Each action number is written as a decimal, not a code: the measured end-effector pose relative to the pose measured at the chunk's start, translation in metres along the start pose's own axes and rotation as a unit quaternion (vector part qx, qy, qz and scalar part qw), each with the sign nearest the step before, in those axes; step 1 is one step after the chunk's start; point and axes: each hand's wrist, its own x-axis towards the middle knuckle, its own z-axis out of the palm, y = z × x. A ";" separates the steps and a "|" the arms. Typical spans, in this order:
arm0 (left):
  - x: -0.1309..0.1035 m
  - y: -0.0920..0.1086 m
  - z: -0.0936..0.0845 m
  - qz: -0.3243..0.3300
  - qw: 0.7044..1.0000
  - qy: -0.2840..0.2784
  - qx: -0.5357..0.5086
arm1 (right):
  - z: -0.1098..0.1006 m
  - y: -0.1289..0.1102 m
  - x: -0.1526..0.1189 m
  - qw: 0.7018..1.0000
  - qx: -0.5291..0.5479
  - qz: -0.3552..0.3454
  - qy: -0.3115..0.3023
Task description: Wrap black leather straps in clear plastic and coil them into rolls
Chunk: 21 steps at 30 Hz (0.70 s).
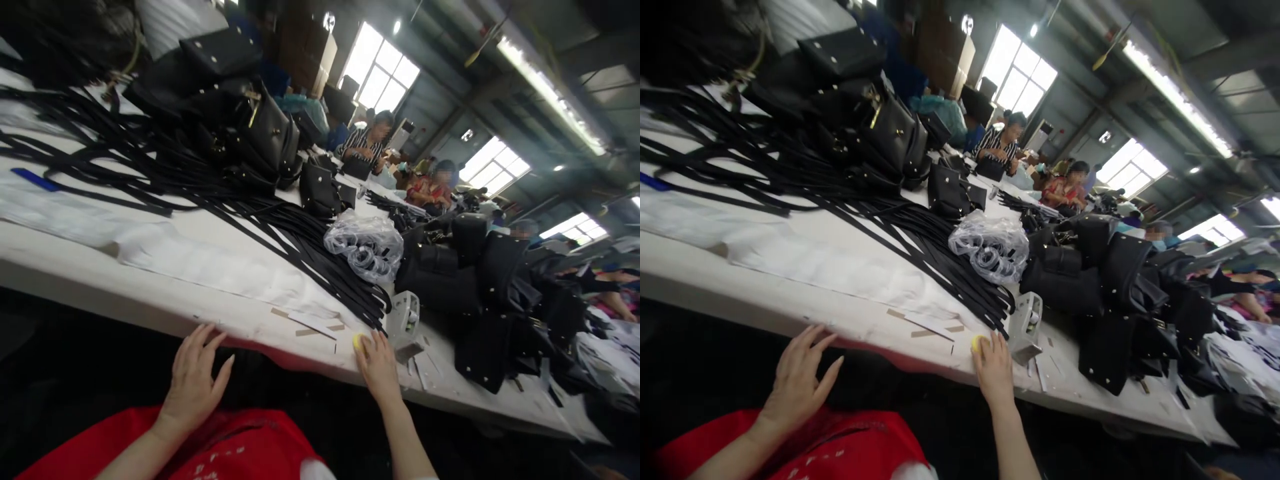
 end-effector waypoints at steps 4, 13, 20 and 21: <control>-0.006 -0.009 0.000 0.011 0.999 0.031 0.029 | -0.013 -0.001 0.041 0.997 0.077 0.017 0.020; -0.025 -0.025 -0.018 -0.002 0.997 0.039 0.074 | 0.001 -0.067 0.146 0.991 0.129 -0.027 -0.001; -0.038 -0.025 -0.030 -0.037 0.996 0.017 0.075 | 0.027 -0.089 0.159 0.991 0.106 -0.072 -0.028; -0.040 -0.025 -0.030 -0.040 0.996 0.015 0.075 | 0.028 -0.089 0.158 0.991 0.105 -0.078 -0.026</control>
